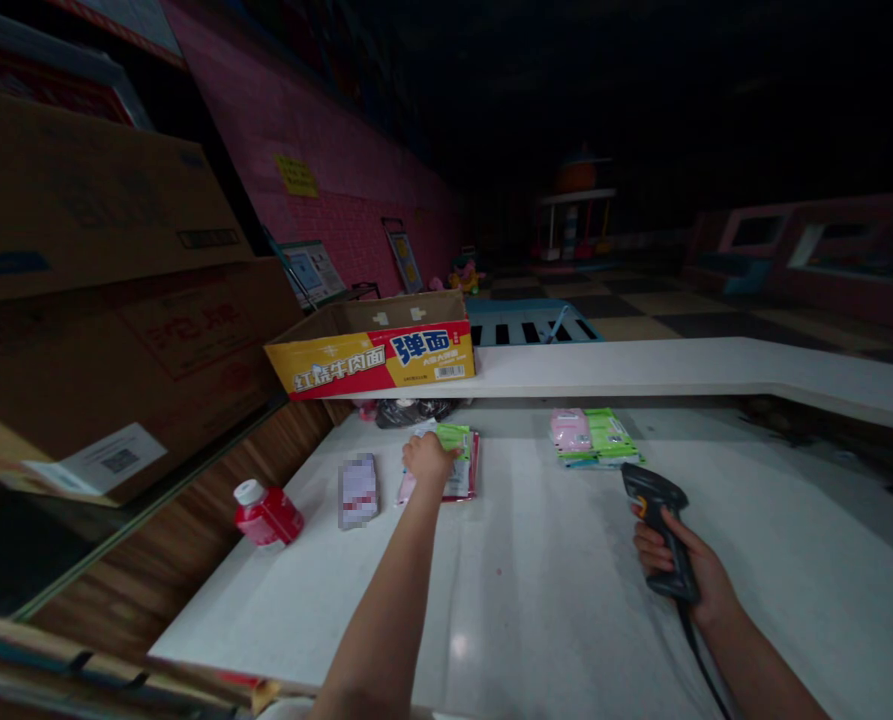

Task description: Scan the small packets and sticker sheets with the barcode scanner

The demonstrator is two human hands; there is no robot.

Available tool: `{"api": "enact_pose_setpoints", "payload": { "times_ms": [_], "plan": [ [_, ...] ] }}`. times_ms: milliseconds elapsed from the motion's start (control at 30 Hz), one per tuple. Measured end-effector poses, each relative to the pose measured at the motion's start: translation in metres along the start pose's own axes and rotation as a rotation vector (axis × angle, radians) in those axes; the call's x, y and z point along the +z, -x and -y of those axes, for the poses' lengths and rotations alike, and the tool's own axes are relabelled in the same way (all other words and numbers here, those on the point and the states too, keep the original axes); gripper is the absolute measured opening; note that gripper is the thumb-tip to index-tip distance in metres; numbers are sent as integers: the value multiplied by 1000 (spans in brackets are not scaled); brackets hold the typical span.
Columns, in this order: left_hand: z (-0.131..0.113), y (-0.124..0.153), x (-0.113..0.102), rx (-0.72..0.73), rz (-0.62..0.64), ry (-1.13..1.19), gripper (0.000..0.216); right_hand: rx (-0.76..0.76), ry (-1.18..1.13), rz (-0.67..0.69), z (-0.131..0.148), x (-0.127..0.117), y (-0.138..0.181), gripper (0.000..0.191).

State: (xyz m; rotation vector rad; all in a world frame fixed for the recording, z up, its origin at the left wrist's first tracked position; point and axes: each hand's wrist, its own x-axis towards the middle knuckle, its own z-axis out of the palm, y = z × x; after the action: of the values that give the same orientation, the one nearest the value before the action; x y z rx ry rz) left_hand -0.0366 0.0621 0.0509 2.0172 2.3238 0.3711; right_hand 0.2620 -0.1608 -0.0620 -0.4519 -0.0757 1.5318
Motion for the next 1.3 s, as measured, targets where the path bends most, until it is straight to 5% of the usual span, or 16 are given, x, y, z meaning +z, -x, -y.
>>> {"api": "enact_pose_setpoints", "payload": {
  "times_ms": [233,400,533,667,833,1033,1300],
  "plan": [
    [2,-18,-8,30,77,163,19,-2,-7,-8,-1,2,-1,25],
    [-6,-10,-7,170,-20,361,8,-12,29,-3,0,1,-3,27],
    [-28,28,23,380,-67,694,10,-40,116,3,1,0,-5,33],
    [-47,71,69,452,31,943,8,-87,254,-10,-4,7,-1,40],
    [-48,88,97,354,54,855,9,-110,521,-34,-14,19,8,43],
    [-48,85,92,249,103,651,13,-116,670,-53,-17,21,9,50],
    [-49,90,89,216,126,660,17,-118,889,-133,-40,47,19,45]
  ]
}}
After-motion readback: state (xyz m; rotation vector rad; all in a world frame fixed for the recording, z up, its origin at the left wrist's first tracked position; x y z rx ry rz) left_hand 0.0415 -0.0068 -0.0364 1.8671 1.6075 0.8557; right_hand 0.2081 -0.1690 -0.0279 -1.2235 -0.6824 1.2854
